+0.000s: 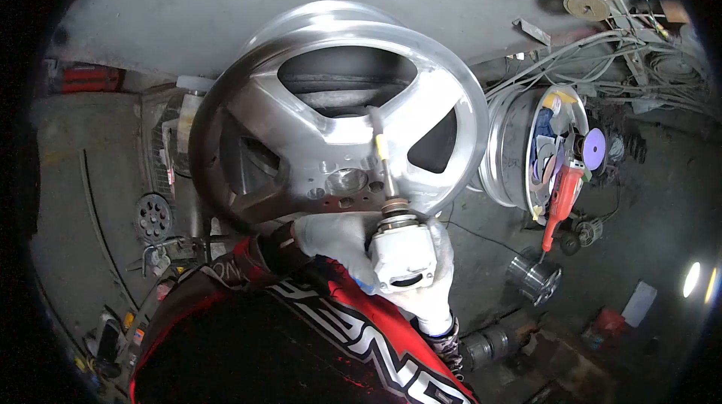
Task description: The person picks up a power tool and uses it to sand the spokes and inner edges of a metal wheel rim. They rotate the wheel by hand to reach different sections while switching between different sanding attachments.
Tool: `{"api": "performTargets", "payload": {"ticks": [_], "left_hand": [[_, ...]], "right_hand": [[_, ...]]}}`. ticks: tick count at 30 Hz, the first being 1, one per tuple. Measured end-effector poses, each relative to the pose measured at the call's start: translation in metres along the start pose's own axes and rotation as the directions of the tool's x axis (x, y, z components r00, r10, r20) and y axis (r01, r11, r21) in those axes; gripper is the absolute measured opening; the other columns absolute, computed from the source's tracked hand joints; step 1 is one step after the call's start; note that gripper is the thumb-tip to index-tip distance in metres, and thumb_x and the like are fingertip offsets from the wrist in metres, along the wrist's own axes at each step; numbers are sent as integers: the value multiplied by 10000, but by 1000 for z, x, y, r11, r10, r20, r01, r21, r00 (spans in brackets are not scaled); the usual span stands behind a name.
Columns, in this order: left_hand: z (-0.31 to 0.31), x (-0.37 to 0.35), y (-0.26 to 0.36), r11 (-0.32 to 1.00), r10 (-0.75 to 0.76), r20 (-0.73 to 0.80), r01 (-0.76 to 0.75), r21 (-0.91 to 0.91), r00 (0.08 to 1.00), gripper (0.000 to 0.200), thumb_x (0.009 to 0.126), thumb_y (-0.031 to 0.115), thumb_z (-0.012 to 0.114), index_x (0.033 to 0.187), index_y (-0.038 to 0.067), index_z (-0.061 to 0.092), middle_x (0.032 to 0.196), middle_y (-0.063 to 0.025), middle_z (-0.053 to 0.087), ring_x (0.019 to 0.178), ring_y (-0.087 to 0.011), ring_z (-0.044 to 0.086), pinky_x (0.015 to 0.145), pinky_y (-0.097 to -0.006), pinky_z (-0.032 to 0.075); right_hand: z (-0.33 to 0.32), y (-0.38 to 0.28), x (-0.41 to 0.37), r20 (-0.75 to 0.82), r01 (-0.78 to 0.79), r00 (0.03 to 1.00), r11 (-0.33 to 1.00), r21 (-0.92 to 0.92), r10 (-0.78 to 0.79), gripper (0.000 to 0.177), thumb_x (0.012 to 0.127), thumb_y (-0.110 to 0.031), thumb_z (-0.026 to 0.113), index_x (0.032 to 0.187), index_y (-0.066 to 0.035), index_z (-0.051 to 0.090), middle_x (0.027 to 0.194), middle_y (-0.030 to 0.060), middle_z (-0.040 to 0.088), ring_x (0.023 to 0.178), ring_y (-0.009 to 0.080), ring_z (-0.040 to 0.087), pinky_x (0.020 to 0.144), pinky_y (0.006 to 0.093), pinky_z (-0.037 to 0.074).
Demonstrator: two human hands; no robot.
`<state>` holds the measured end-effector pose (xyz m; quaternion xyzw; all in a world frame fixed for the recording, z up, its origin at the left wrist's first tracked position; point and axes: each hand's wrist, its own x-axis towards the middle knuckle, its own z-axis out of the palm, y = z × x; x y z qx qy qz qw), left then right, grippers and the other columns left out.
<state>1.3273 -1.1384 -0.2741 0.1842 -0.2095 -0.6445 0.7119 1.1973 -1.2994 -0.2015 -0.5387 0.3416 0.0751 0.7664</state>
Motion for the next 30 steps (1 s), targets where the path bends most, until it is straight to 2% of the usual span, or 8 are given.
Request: {"api": "performTargets", "payload": {"ticks": [5,13,14,17,18,27,28,30], "left_hand": [[-7,16,-7,997,75,55,-73,-37,996,867,748,128,900,1480,30,444,1326,-94,604,1252,-182,548,1111,-351,419],[-1,-13,-13,998,12,-33,-14,-54,999,752,722,49,888,1375,-5,518,1165,-96,680,1091,-166,642,971,-360,532],[-3,-17,-18,998,-57,-92,56,-15,994,789,715,70,904,1391,1,504,1219,-101,667,1144,-171,623,1005,-351,514],[4,-28,-11,990,-136,-130,139,13,982,840,751,80,879,1471,33,448,1294,-91,620,1200,-177,576,1079,-344,450],[4,-30,-12,991,-133,-132,136,13,982,840,751,80,879,1471,33,448,1294,-91,620,1200,-177,576,1079,-344,450],[-1,-12,-20,1000,9,-101,-10,-7,995,772,771,92,866,1437,25,480,1247,-66,622,1210,-167,554,1086,-349,433],[-3,-4,-20,998,59,-46,-59,-8,997,814,742,97,889,1442,11,482,1273,-78,627,1221,-173,556,1095,-352,432],[-2,3,-19,992,121,-12,-121,-42,993,847,718,90,907,1447,-9,486,1305,-90,634,1210,-173,564,1089,-353,443]], "right_hand": [[-10,7,6,132,416,896,698,-583,-424,733,975,-560,592,1420,12,482,1235,197,652,1054,307,694,906,455,589],[11,8,-2,338,529,836,470,-706,-433,682,1034,-537,493,1396,41,474,1183,214,659,1041,309,694,893,463,596],[14,9,-2,343,532,835,470,-704,-430,682,1034,-537,493,1396,41,474,1183,214,659,1041,309,694,893,463,596],[21,9,-1,240,88,962,982,169,-127,651,901,-281,792,1387,16,476,1220,176,657,1057,250,692,916,419,580],[18,6,8,357,534,841,726,-434,-405,861,731,-250,934,1402,13,463,1227,172,653,1089,245,681,944,401,564],[-4,26,-3,180,499,862,731,-465,-474,1092,657,-258,980,1506,14,350,1301,194,609,1146,272,658,985,424,548],[2,7,-2,-155,-83,985,995,-56,74,1219,651,-311,984,1566,4,243,1383,219,547,1210,311,624,1025,450,529],[-14,16,-2,-19,232,966,899,-372,-257,1245,651,-358,980,1576,-6,225,1408,221,526,1231,321,609,1041,457,518]]}}
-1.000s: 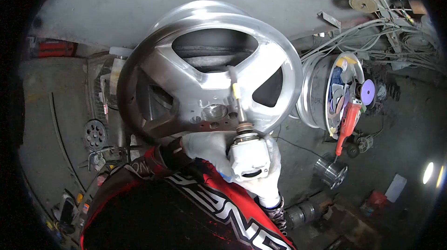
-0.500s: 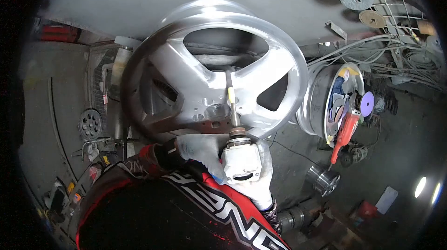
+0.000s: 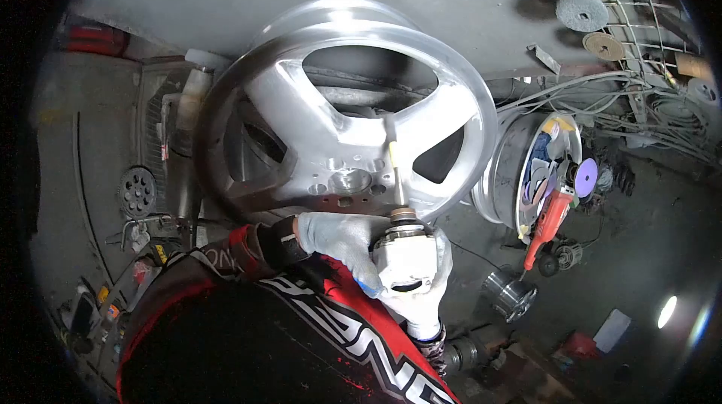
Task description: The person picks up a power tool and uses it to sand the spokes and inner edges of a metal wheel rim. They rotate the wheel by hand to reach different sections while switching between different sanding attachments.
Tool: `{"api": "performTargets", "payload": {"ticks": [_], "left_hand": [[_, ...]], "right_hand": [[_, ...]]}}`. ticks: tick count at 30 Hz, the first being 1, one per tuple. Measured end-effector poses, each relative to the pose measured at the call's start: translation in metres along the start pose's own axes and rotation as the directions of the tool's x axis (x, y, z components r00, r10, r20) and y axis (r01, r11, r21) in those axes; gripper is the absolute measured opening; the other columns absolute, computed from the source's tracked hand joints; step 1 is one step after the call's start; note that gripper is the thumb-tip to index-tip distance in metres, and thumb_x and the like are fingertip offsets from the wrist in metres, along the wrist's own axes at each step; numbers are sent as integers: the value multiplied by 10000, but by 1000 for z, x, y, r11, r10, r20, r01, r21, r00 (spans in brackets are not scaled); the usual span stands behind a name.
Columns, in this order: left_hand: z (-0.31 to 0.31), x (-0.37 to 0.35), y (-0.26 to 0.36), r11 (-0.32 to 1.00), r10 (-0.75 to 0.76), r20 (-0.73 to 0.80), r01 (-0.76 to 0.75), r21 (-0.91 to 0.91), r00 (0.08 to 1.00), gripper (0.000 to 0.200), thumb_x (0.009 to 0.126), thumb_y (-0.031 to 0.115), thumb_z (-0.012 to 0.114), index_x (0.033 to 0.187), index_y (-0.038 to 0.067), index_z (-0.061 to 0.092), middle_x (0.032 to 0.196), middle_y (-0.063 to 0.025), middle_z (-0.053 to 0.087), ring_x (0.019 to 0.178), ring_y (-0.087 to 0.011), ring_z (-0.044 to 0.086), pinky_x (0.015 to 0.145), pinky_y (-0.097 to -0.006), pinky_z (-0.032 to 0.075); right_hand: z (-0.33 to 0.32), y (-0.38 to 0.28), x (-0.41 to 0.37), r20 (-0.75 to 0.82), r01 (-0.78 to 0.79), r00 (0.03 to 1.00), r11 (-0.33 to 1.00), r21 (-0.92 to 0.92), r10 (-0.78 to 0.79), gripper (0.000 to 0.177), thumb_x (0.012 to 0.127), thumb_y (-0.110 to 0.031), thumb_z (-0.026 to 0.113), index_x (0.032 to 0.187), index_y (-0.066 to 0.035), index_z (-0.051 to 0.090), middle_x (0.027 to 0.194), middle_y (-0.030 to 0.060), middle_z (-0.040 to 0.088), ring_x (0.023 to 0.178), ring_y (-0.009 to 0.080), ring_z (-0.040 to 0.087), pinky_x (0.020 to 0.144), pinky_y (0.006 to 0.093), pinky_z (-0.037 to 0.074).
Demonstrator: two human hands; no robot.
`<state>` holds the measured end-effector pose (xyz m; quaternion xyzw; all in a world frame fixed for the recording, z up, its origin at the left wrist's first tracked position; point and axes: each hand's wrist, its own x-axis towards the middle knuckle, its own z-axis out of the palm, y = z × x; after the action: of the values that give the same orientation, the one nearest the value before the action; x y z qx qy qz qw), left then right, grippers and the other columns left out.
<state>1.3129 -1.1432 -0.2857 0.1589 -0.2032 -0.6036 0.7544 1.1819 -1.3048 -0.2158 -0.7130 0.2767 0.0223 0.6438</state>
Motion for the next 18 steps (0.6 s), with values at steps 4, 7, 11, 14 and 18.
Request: {"api": "performTargets", "payload": {"ticks": [4,7,11,14,18], "left_hand": [[-1,1,0,999,31,37,-30,-37,999,832,714,78,909,1432,-7,496,1271,-86,642,1172,-172,580,1066,-352,462],[-2,-10,-3,999,-38,-13,38,6,999,808,710,72,913,1409,-1,514,1223,-77,652,1139,-168,591,1033,-349,485],[0,-14,0,997,-56,16,55,56,998,789,762,129,900,1421,21,480,1233,-54,619,1166,-162,564,1062,-340,445],[0,-7,0,998,-57,-5,57,-37,998,778,706,79,917,1377,-5,531,1181,-71,659,1114,-163,603,996,-343,505],[-5,-4,-7,1000,-11,14,11,-13,1000,778,693,82,921,1362,-7,536,1181,-81,662,1118,-162,603,1001,-346,503]], "right_hand": [[-16,25,-3,121,389,921,859,-332,-370,1261,631,-402,989,1577,-26,244,1431,228,510,1264,338,588,1069,477,497],[-3,20,-7,134,340,939,919,-201,-318,1233,640,-376,991,1566,-13,263,1407,241,527,1265,345,588,1067,482,497],[-8,17,-4,254,393,912,864,-313,-323,1370,559,-273,1023,1624,-98,179,1422,216,489,1204,330,603,1017,483,522],[-3,10,-7,211,340,933,904,-261,-290,1214,660,-335,959,1589,-53,230,1369,227,539,1193,325,621,1011,485,530],[10,4,-8,152,259,960,951,-172,-234,1016,811,-428,864,1535,13,305,1288,244,614,1177,317,647,1001,486,542]]}}
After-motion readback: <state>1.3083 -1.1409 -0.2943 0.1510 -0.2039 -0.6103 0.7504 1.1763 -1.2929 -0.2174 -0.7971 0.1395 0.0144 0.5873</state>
